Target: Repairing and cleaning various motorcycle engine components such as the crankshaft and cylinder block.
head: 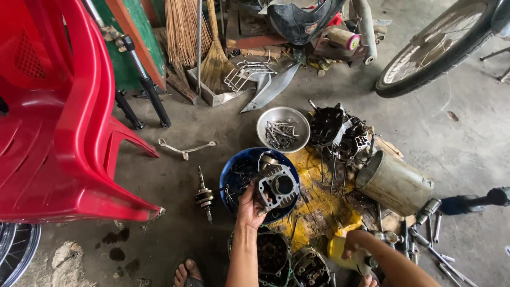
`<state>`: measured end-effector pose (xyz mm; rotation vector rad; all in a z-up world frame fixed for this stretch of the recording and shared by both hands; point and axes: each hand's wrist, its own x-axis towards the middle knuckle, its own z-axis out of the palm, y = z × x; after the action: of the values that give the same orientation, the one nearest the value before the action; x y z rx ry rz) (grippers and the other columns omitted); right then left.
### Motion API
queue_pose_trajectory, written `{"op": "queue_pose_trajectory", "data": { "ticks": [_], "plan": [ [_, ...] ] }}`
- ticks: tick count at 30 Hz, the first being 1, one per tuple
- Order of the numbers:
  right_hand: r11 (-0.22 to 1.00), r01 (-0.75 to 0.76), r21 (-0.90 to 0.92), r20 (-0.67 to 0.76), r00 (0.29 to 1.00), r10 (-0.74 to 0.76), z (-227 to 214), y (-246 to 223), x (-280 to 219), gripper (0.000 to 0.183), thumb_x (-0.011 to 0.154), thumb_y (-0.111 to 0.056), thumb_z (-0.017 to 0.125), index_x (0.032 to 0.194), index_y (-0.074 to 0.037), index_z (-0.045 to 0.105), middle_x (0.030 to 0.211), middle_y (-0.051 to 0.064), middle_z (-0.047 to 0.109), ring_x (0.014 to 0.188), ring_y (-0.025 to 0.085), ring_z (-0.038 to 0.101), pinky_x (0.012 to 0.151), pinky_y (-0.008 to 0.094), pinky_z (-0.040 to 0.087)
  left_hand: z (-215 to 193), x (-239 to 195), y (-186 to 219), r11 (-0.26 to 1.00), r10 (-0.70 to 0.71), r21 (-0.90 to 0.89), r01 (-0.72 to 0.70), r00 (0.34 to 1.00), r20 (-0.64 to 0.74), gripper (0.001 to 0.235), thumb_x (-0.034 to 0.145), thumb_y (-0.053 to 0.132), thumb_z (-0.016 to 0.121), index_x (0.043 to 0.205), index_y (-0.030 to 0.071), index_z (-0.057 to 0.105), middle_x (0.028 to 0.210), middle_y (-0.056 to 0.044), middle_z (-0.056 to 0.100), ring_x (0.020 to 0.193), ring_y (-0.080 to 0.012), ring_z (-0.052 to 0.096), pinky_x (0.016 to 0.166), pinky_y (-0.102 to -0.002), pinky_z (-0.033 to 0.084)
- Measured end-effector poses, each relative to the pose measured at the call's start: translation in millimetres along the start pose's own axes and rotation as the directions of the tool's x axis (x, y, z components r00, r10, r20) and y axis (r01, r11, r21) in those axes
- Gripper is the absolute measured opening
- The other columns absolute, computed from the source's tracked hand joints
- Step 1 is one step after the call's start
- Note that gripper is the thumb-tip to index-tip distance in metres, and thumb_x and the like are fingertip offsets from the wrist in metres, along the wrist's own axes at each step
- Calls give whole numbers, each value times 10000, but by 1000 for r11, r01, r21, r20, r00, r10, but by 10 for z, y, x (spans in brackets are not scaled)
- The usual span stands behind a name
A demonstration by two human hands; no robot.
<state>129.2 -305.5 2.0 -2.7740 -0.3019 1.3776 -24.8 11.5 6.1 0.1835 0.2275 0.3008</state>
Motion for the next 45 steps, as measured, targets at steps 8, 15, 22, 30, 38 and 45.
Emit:
{"op": "queue_pose_trajectory", "data": {
  "ticks": [8, 15, 22, 30, 38, 45],
  "plan": [
    [845, -61, 531, -80, 989, 122, -958, -145, -526, 605, 917, -507, 738, 1047, 80, 807, 907, 227, 760, 726, 275, 590, 564, 356, 534, 363, -58, 55, 984, 34, 177, -3, 985, -170, 307, 908, 346, 684, 1069, 93, 751, 992, -41, 806, 871, -175, 758, 767, -353, 609],
    [-51, 595, 802, -597, 796, -104, -1579, -1226, -2073, 639, 845, -307, 755, 1327, -8, 459, 1206, 157, 635, 1031, 307, 707, 845, 505, 636, 197, 54, -37, 891, 202, 443, -104, 962, -181, 285, 962, 320, 713, 1081, 64, 749, 993, -65, 772, 862, -169, 715, 764, -316, 554],
    [190, 781, 595, -774, 620, -127, -1175, -1548, -2284, 234, 836, -100, 754, 1048, -14, 702, 1052, 153, 763, 991, 241, 742, 909, 429, 615, 137, 17, -89, 870, 157, 489, -64, 976, -151, 302, 950, 272, 724, 1131, 31, 711, 1022, -61, 774, 904, -163, 720, 814, -322, 569],
    [20, 881, 472, -814, 445, -373, -1114, -1645, -2251, 331, 836, -61, 732, 1150, -10, 639, 1118, 139, 736, 1050, 231, 753, 868, 368, 650, 241, -39, -143, 941, 103, 334, -59, 988, -116, 336, 964, 293, 690, 1183, 40, 710, 1069, -62, 764, 941, -170, 724, 858, -343, 572],
    [158, 905, 395, -727, 413, -549, -953, -1492, -2134, 292, 882, -85, 706, 1166, -36, 663, 1064, 118, 793, 972, 206, 806, 793, 358, 676, -298, 190, -353, 996, 83, -4, -86, 975, -204, 329, 1002, 433, 666, 1060, 115, 728, 850, 0, 728, 729, -122, 684, 685, -291, 563],
    [447, 894, -41, -716, 286, -637, -706, -1394, -2050, 335, 816, -214, 852, 1115, -126, 730, 1076, 56, 791, 983, 169, 756, 779, 319, 619, -327, 106, -445, 965, -7, -261, -8, 998, -57, 363, 1038, 466, 654, 830, 172, 694, 642, 61, 643, 540, -62, 588, 600, -244, 544]
  ]
}}
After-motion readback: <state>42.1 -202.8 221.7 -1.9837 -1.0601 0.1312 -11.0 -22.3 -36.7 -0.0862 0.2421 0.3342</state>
